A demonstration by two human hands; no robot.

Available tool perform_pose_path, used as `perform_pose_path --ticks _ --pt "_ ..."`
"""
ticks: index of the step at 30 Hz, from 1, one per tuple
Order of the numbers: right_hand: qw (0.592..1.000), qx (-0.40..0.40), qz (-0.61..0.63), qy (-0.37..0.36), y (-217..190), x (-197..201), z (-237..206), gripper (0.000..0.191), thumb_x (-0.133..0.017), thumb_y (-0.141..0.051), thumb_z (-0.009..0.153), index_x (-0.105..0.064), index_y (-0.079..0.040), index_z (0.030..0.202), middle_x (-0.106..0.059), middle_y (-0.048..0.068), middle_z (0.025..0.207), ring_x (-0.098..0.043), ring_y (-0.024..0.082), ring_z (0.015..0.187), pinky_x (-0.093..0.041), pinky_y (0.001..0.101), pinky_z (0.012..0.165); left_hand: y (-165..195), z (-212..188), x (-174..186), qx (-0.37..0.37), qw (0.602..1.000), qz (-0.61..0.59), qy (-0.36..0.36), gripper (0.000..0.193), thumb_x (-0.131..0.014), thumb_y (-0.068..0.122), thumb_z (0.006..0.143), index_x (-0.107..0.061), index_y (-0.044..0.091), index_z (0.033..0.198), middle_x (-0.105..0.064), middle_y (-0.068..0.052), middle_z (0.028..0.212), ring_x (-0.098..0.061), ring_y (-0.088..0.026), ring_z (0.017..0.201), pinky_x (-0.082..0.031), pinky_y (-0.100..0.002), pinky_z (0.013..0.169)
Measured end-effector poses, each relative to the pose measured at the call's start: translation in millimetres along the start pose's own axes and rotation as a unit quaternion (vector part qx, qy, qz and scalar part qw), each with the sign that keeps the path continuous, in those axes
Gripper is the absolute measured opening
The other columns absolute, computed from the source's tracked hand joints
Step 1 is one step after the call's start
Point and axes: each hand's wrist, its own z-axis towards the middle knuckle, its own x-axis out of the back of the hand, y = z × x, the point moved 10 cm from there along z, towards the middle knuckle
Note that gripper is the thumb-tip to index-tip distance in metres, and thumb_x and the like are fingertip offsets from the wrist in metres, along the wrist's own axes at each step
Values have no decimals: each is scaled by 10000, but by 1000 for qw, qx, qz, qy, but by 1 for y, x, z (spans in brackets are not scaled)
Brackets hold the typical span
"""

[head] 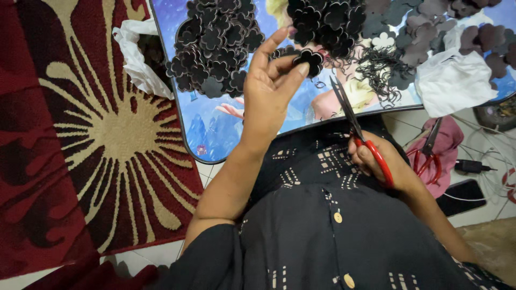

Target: The person sits on the floor with a lap board holding black flower-shaped fabric cutouts. They pick up one cutout at a time and use red-handled scissors to trim notches along the petal edges, then set the trimmed piece back on the board and take the next one.

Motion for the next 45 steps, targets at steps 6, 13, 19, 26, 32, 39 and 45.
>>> perform_pose_path --ticks 6,13,19,26,32,39,45 --pt "999 8 50 -5 1 -1 3 443 -511 -487 1018 -528 -45 1043 -431 -17 681 -401 86 564 -374 241 496 10 42 -5 -44 997 67 8 497 -715 6 1036 -488 11 1479 -738 -85 1033 -585 -63 830 -455 -199 698" --pt "998 13 53 -8 6 2 1 496 -517 -525 1012 -522 -30 1047 -424 -17 705 -393 82 590 -369 236 505 -7 66 -10 -74 982 176 -8 361 -749 106 1019 -575 -20 1310 -780 -87 991 -607 -60 774 -492 -219 666" --pt "998 17 58 3 8 5 1 505 -512 -529 1012 -527 -26 1052 -435 -18 696 -388 77 588 -363 228 500 -18 101 -20 -100 932 347 -17 336 -734 216 993 -623 18 1240 -785 -121 1172 -802 -196 1022 -632 -304 848" --pt "997 21 77 -6 15 6 5 469 -524 -488 1028 -530 -21 1064 -420 -17 694 -375 74 597 -361 226 498 28 57 17 -158 856 490 44 399 -713 260 990 -625 90 1340 -744 -128 1229 -728 -286 1165 -564 -388 990" --pt "997 15 73 -24 20 6 8 445 -525 -470 1022 -536 -27 1068 -428 -14 686 -381 80 582 -365 233 496 17 20 24 -137 756 639 26 462 -805 311 893 -664 113 1286 -612 -166 1390 -467 -398 1372 -343 -521 1169" --pt "998 44 29 -18 6 2 8 431 -526 -463 1038 -527 -31 1046 -442 -12 699 -398 82 590 -370 237 508 -12 18 25 -118 751 649 3 515 -821 290 879 -646 101 1325 -501 -164 1505 -340 -433 1462 -206 -615 1216" --pt "999 23 21 -5 2 3 9 390 -492 -426 1036 -543 -40 1047 -448 -17 706 -404 75 585 -370 231 500 -9 15 28 -116 777 618 17 475 -828 259 864 -658 130 1288 -511 -141 1517 -345 -395 1481 -186 -607 1241"
